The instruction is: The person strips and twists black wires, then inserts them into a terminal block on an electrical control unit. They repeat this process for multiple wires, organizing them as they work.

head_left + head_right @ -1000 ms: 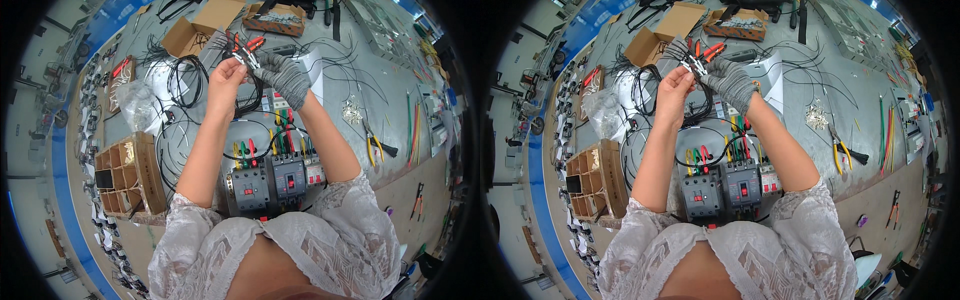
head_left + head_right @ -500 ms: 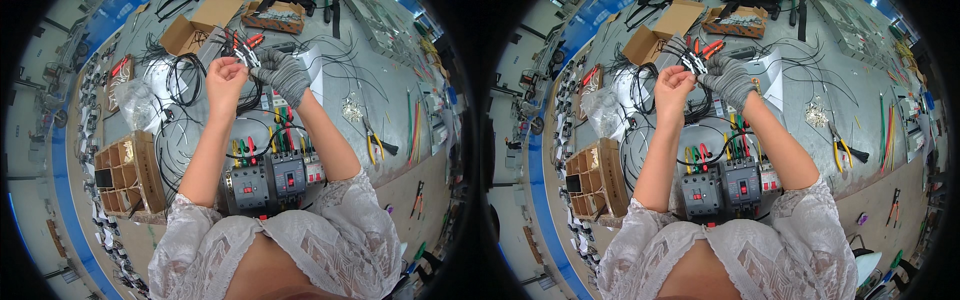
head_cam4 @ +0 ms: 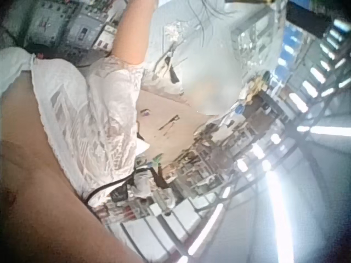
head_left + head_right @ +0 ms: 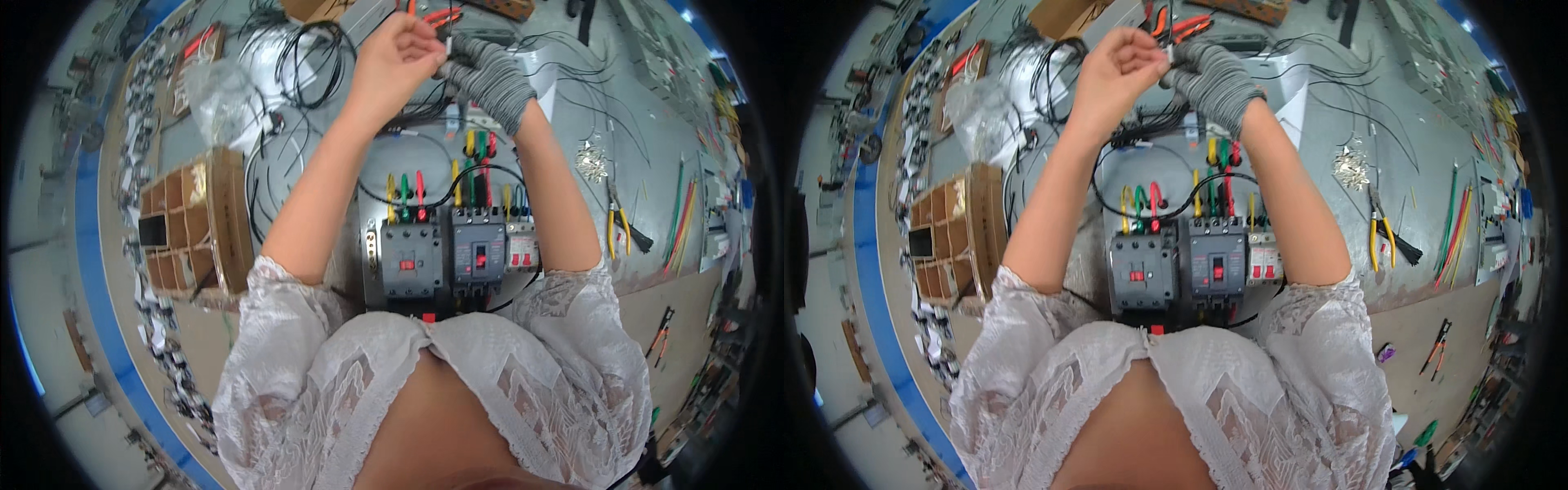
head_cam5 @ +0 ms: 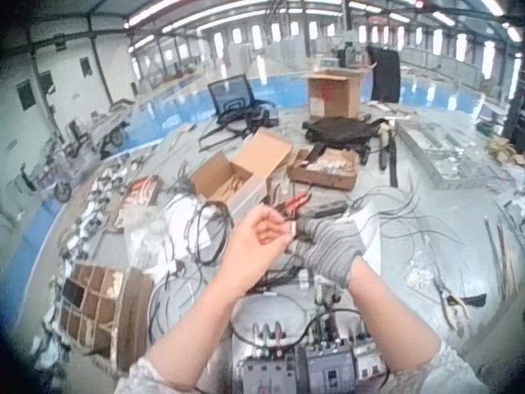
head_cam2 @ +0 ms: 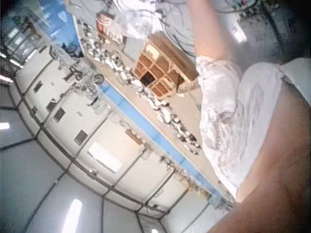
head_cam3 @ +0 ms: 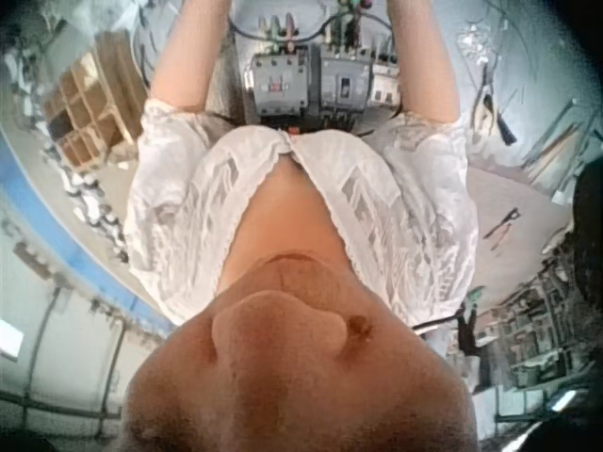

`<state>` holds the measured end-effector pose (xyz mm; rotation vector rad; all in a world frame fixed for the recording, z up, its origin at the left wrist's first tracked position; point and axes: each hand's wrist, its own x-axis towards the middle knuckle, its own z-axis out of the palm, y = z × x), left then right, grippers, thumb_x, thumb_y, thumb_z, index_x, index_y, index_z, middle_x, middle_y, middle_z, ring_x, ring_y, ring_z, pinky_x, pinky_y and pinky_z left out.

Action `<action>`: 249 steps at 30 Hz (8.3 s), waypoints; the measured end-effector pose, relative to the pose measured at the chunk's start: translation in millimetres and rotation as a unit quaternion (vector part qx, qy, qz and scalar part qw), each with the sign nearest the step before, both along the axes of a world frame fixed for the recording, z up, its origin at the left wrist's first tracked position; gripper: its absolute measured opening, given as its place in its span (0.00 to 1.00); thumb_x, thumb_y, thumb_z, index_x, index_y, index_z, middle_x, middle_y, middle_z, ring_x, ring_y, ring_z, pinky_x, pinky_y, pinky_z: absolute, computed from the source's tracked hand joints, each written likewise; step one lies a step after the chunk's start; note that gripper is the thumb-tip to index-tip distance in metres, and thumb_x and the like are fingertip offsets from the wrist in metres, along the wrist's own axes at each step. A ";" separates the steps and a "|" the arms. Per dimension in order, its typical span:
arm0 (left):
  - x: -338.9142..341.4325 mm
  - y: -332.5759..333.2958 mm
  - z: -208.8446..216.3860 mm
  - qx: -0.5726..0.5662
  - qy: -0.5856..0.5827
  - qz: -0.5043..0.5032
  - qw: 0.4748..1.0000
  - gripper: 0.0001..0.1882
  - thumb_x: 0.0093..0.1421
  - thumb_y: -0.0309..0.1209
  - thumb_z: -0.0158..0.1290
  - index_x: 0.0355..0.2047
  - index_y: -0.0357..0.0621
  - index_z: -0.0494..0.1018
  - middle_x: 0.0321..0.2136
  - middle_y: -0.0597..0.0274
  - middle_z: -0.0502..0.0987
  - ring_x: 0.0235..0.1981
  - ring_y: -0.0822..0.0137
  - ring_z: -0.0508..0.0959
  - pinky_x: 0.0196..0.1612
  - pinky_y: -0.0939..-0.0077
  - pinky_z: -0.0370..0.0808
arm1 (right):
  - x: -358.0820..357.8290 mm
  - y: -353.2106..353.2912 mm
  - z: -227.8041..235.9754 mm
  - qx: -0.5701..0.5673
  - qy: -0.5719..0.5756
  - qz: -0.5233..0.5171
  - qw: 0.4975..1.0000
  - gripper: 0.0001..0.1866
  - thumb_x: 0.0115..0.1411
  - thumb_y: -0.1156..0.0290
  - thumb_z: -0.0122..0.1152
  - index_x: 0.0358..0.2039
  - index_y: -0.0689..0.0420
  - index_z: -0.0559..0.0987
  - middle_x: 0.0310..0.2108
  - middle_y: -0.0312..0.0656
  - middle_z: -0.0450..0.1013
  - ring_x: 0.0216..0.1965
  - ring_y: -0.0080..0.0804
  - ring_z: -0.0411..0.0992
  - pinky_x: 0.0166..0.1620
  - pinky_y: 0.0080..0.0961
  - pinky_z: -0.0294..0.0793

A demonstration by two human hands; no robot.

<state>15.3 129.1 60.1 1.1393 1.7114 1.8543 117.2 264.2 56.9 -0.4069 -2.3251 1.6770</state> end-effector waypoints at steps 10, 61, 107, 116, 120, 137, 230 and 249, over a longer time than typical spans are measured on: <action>-38.6 -131.4 -51.5 -0.318 -0.046 -0.037 0.946 0.15 0.64 0.40 0.44 0.36 0.41 0.72 0.30 0.69 0.73 0.31 0.76 0.72 0.37 0.81 0.69 | -11.9 29.1 -31.6 -0.237 0.129 0.089 0.959 0.15 0.63 0.65 0.51 0.44 0.62 0.74 0.38 0.48 0.76 0.35 0.30 0.77 0.35 0.20 0.78; -17.4 -107.9 -60.5 -0.260 -0.307 -0.055 0.914 0.14 0.65 0.41 0.41 0.35 0.43 0.68 0.21 0.72 0.65 0.19 0.79 0.61 0.21 0.84 0.59 | -107.5 93.8 -66.7 -0.436 0.059 -0.202 0.875 0.06 0.63 0.72 0.48 0.36 0.60 0.72 0.14 0.30 0.61 0.09 0.13 0.50 0.09 0.11 0.45; -8.0 -165.4 -36.9 -0.393 -0.013 -0.200 0.897 0.33 0.49 0.35 0.60 0.55 0.44 0.63 0.23 0.70 0.64 0.27 0.76 0.66 0.32 0.81 0.64 | -106.8 119.1 -75.3 -0.397 0.038 -0.078 0.914 0.09 0.66 0.67 0.44 0.39 0.58 0.70 0.18 0.32 0.62 0.12 0.16 0.52 0.14 0.15 0.54; -16.9 -156.8 -49.0 -0.226 -0.234 -0.203 0.924 0.22 0.58 0.30 0.48 0.53 0.37 0.65 0.30 0.68 0.70 0.31 0.77 0.68 0.31 0.84 0.66 | -104.2 103.4 -76.5 -0.478 0.077 -0.083 0.871 0.10 0.66 0.67 0.41 0.30 0.54 0.69 0.11 0.30 0.58 0.07 0.19 0.49 0.13 0.20 0.56; -17.1 -143.3 -52.6 -0.226 -0.280 -0.169 0.917 0.25 0.65 0.45 0.38 0.52 0.38 0.67 0.25 0.70 0.70 0.22 0.79 0.66 0.25 0.86 0.64 | -107.4 95.3 -74.5 -0.462 0.071 -0.123 0.875 0.10 0.66 0.66 0.40 0.31 0.54 0.68 0.12 0.29 0.58 0.07 0.18 0.50 0.11 0.18 0.54; -9.0 -112.2 -64.4 -0.225 -0.267 -0.115 0.930 0.15 0.67 0.43 0.37 0.26 0.51 0.60 0.17 0.77 0.55 0.18 0.80 0.55 0.19 0.84 0.52 | -129.4 79.3 -52.5 -0.422 0.030 -0.227 0.877 0.07 0.62 0.67 0.39 0.30 0.49 0.68 0.09 0.27 0.53 0.07 0.20 0.48 0.11 0.23 0.50; -24.5 -157.5 -34.2 -0.241 -0.245 -0.132 0.930 0.18 0.61 0.29 0.46 0.52 0.38 0.67 0.40 0.63 0.76 0.42 0.72 0.76 0.45 0.78 0.69 | -0.7 -130.7 -10.2 0.355 -0.013 0.075 0.932 0.07 0.55 0.70 0.58 0.34 0.57 0.78 0.28 0.45 0.75 0.31 0.42 0.73 0.38 0.33 0.72; -12.2 -149.5 -32.9 -0.194 -0.244 -0.084 0.946 0.17 0.54 0.23 0.50 0.46 0.35 0.71 0.34 0.65 0.77 0.32 0.79 0.74 0.35 0.86 0.70 | -9.0 -137.6 -41.2 0.128 -0.117 0.124 0.977 0.12 0.50 0.61 0.59 0.22 0.58 0.76 0.22 0.47 0.73 0.25 0.41 0.72 0.31 0.31 0.72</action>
